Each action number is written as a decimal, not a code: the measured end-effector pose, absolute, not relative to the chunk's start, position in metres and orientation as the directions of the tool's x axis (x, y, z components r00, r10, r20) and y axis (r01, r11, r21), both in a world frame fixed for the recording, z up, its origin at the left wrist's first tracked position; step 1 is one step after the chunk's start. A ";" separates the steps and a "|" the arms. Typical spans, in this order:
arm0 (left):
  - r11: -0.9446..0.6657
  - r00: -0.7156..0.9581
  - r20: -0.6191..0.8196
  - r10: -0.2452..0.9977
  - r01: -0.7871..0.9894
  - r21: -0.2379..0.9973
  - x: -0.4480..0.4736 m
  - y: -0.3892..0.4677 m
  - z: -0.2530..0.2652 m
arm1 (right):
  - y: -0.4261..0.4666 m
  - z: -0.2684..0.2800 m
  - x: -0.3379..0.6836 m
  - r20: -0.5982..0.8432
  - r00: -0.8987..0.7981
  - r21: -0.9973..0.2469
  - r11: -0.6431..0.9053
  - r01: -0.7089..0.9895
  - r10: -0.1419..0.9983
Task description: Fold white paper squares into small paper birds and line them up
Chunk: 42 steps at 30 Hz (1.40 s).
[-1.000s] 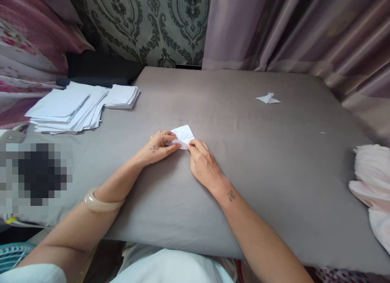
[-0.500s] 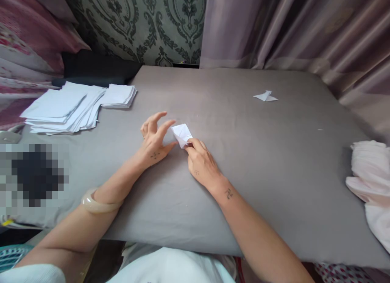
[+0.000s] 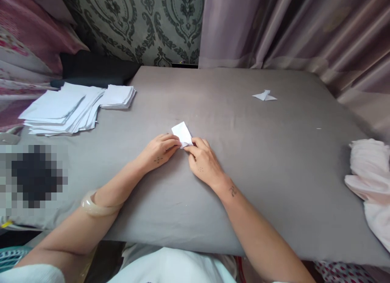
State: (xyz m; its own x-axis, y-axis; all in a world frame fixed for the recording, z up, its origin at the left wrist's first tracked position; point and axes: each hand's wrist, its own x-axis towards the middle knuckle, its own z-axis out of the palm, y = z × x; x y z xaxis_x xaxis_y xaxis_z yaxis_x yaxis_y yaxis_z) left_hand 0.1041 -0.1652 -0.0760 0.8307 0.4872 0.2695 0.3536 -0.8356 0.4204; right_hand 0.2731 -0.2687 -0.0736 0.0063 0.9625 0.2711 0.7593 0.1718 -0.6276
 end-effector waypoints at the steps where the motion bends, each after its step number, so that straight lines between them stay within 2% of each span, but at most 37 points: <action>1: -0.838 0.835 0.271 0.480 0.345 0.422 0.104 -0.165 -0.076 | -0.268 -0.074 0.275 0.271 0.034 -0.666 0.162 0.728 0.962; 5: -0.852 0.849 0.267 0.457 0.330 0.407 0.102 -0.166 -0.071 | -0.264 -0.075 0.279 0.183 0.220 -0.848 0.041 0.528 0.958; 7: -0.858 0.855 0.261 0.449 0.330 0.394 0.102 -0.166 -0.068 | -0.260 -0.075 0.280 0.137 0.264 -0.895 0.005 0.446 0.955; 9: -0.861 0.860 0.247 0.446 0.337 0.381 0.102 -0.166 -0.067 | -0.258 -0.075 0.281 0.120 0.253 -0.899 -0.002 0.437 0.960; 12: -0.865 0.866 0.231 0.444 0.347 0.362 0.102 -0.166 -0.065 | -0.256 -0.075 0.284 0.156 0.196 -0.856 0.034 0.515 0.968; 14: -0.869 0.869 0.230 0.439 0.345 0.356 0.102 -0.165 -0.065 | -0.256 -0.074 0.288 0.246 0.138 -0.795 0.118 0.595 0.959; 17: -0.872 0.874 0.231 0.427 0.330 0.361 0.101 -0.164 -0.065 | -0.256 -0.071 0.295 0.393 -0.021 -0.637 0.288 0.715 0.919; 21: -0.875 0.878 0.233 0.418 0.320 0.364 0.101 -0.163 -0.065 | -0.258 -0.065 0.303 0.423 -0.184 -0.462 0.386 0.798 0.887; 23: -0.877 0.879 0.234 0.415 0.318 0.359 0.101 -0.163 -0.064 | -0.258 -0.064 0.305 0.401 -0.190 -0.472 0.380 0.796 0.896; 28: -0.893 0.881 0.260 0.395 0.301 0.335 0.100 -0.164 -0.065 | -0.258 -0.070 0.311 0.333 -0.134 -0.584 0.316 0.748 0.933; 32: -0.905 0.884 0.277 0.375 0.285 0.315 0.099 -0.165 -0.066 | -0.258 -0.074 0.315 0.322 -0.123 -0.558 0.293 0.776 0.939; 37: -0.917 0.904 0.230 0.359 0.296 0.269 0.098 -0.165 -0.067 | -0.258 -0.076 0.314 0.288 -0.132 -0.499 0.266 0.825 0.949; 42: -0.922 0.923 0.143 0.357 0.324 0.210 0.099 -0.168 -0.066 | -0.259 -0.078 0.315 0.297 0.000 -0.544 0.169 0.822 0.955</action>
State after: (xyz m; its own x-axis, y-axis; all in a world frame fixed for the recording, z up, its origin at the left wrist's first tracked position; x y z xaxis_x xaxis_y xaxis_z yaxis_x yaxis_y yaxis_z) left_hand 0.0988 -0.1676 -0.0665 0.9231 0.3569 0.1431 0.3240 -0.9224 0.2102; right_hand 0.3152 -0.2593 -0.0779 0.0004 0.9549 0.2969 0.8221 0.1687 -0.5438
